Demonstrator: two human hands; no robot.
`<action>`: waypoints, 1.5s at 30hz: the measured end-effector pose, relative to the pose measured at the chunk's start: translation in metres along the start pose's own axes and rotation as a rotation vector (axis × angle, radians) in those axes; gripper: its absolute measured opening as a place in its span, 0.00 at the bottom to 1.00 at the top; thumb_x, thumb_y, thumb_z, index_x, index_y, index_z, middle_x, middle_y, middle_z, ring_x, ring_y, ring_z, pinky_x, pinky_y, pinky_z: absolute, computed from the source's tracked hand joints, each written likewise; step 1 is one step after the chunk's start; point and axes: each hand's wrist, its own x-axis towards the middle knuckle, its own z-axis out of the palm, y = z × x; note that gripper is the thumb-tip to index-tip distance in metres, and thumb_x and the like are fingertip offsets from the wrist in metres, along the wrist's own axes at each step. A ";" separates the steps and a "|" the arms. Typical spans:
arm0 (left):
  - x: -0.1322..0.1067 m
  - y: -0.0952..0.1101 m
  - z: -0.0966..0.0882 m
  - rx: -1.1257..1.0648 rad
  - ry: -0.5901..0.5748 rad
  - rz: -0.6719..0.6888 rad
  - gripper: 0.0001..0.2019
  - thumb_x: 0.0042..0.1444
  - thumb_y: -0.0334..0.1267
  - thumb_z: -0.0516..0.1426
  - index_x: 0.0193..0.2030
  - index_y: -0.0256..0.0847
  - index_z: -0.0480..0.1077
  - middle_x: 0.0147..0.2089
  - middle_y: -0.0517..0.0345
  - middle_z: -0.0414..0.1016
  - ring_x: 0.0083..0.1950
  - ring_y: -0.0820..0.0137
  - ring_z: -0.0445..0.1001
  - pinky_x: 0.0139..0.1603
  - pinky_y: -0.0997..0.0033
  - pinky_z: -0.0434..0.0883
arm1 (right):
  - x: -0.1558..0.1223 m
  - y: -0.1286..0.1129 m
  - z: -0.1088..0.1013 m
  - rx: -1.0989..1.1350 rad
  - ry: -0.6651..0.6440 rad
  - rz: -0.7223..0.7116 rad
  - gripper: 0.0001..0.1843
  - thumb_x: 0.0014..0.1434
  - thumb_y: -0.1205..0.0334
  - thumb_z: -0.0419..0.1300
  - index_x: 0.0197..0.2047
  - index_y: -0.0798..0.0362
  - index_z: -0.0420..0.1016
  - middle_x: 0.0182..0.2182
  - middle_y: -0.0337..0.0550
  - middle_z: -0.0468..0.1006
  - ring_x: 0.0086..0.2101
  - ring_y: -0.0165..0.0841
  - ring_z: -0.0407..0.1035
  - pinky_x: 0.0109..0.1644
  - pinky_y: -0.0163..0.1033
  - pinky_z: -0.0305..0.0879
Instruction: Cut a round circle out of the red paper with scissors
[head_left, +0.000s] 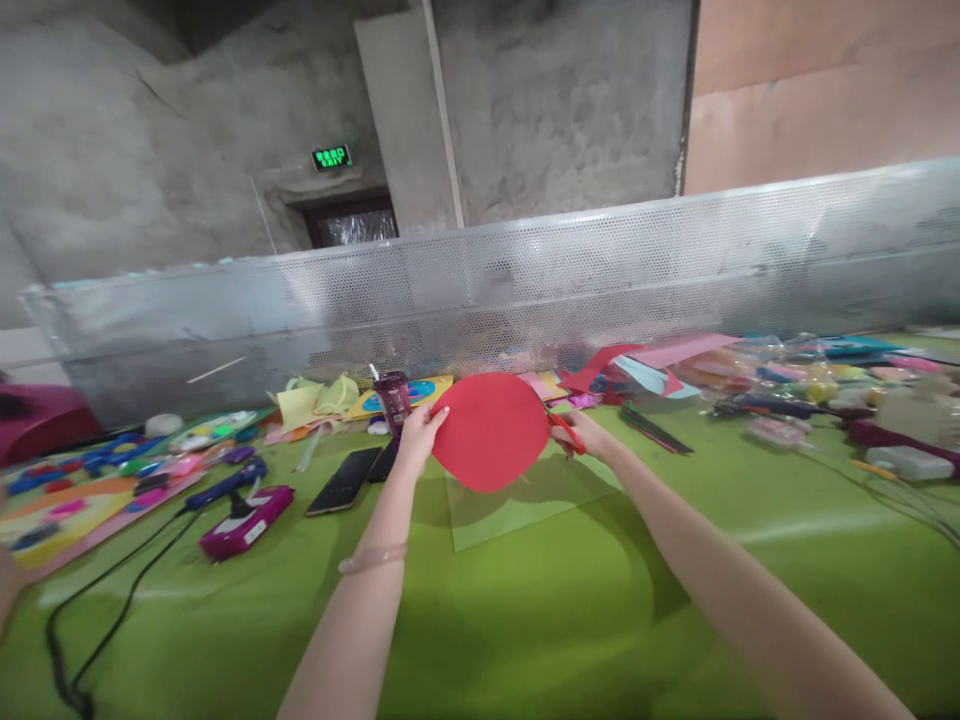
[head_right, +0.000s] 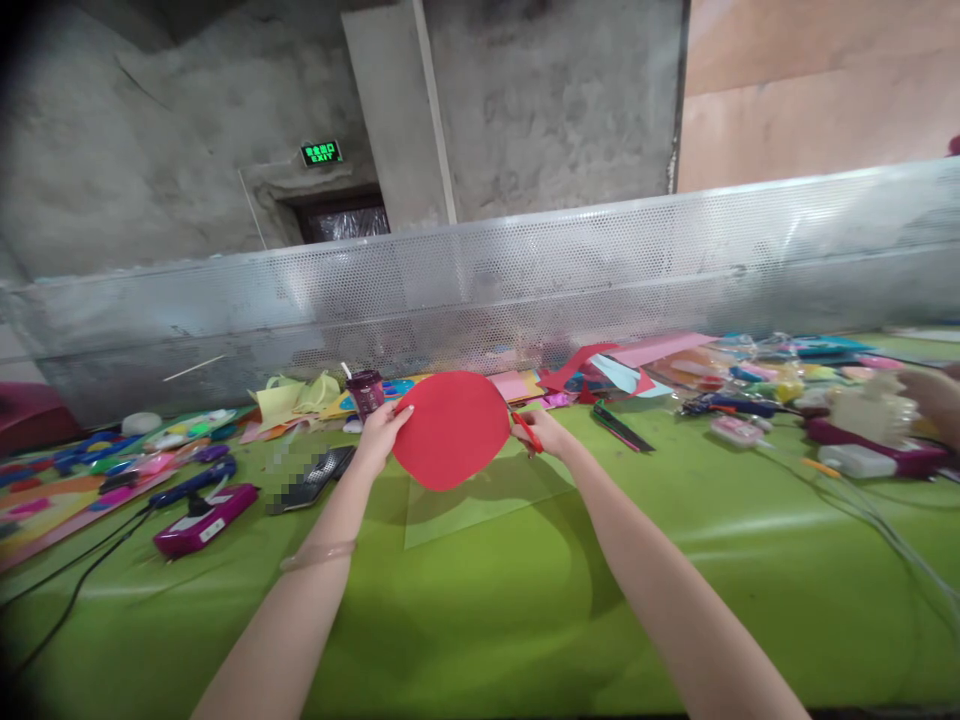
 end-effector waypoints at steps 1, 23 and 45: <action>0.000 0.000 0.000 -0.002 0.000 -0.001 0.17 0.43 0.46 0.60 0.38 0.38 0.71 0.39 0.51 0.76 0.42 0.61 0.73 0.45 0.61 0.69 | 0.000 0.000 0.000 -0.004 0.003 0.001 0.08 0.46 0.61 0.52 0.19 0.53 0.59 0.11 0.35 0.63 0.13 0.25 0.58 0.17 0.30 0.59; 0.003 -0.003 -0.002 0.015 -0.005 -0.017 0.20 0.42 0.48 0.61 0.40 0.38 0.71 0.37 0.51 0.76 0.39 0.62 0.74 0.43 0.62 0.69 | 0.002 0.003 -0.002 0.032 0.041 -0.006 0.14 0.47 0.59 0.52 0.15 0.52 0.55 0.10 0.34 0.61 0.13 0.24 0.57 0.18 0.31 0.59; 0.003 -0.006 -0.003 0.034 -0.057 -0.015 0.24 0.42 0.48 0.61 0.44 0.36 0.70 0.39 0.49 0.76 0.41 0.60 0.73 0.44 0.61 0.68 | -0.001 0.002 -0.002 -0.027 0.022 -0.001 0.09 0.46 0.62 0.52 0.19 0.53 0.58 0.12 0.33 0.61 0.14 0.24 0.57 0.17 0.31 0.58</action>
